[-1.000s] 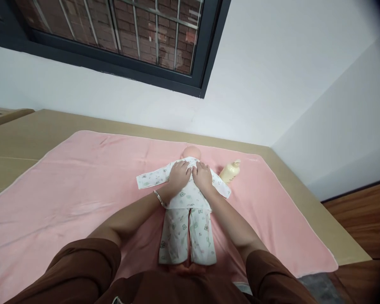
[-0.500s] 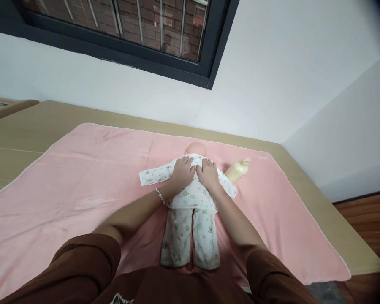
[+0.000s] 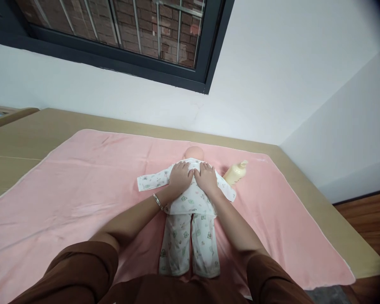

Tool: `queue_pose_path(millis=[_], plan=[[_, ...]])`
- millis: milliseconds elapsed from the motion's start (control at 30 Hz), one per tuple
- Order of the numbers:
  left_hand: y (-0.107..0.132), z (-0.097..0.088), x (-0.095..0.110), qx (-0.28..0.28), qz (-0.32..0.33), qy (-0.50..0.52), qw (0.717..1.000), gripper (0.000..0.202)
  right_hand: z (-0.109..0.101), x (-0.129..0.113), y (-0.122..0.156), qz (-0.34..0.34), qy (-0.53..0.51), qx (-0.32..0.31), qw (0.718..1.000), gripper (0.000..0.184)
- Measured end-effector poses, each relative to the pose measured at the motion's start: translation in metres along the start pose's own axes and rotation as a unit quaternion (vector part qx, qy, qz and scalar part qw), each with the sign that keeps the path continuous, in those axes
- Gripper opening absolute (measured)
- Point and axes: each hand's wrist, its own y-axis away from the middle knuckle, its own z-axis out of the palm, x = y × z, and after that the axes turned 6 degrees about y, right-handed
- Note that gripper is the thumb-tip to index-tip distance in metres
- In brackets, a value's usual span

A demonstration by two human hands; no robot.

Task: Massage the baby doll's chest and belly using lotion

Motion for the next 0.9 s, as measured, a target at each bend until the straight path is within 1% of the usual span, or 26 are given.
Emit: queue_pose_path(millis=[67,133,200,300,367,433,467,567,633,700,767,833,900], plan=[[0.003,-0.003,0.003,0.004,0.038,0.004,0.999,0.023,0.003,-0.005,0.008,-0.008,0.014,0.026,1.0,0.047],[0.006,-0.006,0.006,0.003,0.056,0.004,0.998,0.024,0.002,-0.01,0.017,-0.006,0.028,0.049,0.998,0.045],[0.007,-0.007,0.008,0.005,0.038,0.0,0.999,0.023,0.0,-0.011,0.02,0.001,0.027,0.05,0.998,0.042],[0.004,-0.004,0.004,0.002,-0.019,-0.009,1.0,0.023,-0.004,-0.005,0.01,0.01,0.004,0.019,1.0,0.039],[0.001,0.0,0.0,-0.005,-0.033,-0.009,0.999,0.028,-0.004,-0.002,0.001,0.014,-0.002,0.0,1.0,0.045],[-0.001,0.001,-0.003,0.001,-0.015,0.003,1.0,0.028,-0.001,-0.001,-0.002,0.007,0.002,0.001,1.0,0.049],[0.0,0.001,-0.003,0.006,0.003,0.012,1.0,0.025,0.001,-0.002,-0.001,-0.001,0.006,0.01,1.0,0.048],[0.005,-0.001,-0.001,0.015,0.059,0.02,0.998,0.021,0.005,-0.008,0.011,-0.019,0.027,0.054,0.998,0.041],[0.009,-0.003,0.001,0.016,0.066,0.007,0.998,0.022,0.005,-0.01,0.019,-0.013,0.036,0.072,0.997,0.037],[0.01,-0.004,0.002,0.022,0.039,-0.008,0.999,0.021,0.002,-0.01,0.019,0.004,0.029,0.07,0.997,0.033],[0.009,-0.003,0.001,0.024,0.0,-0.014,1.0,0.017,-0.001,-0.007,0.013,0.018,0.011,0.05,0.999,0.032],[0.005,-0.001,-0.001,0.014,-0.029,-0.008,0.999,0.017,-0.002,-0.003,0.003,0.023,-0.003,0.027,0.999,0.037],[0.002,0.001,-0.005,0.003,-0.038,0.011,0.999,0.022,-0.001,-0.002,-0.003,0.014,-0.007,0.019,1.0,0.043]])
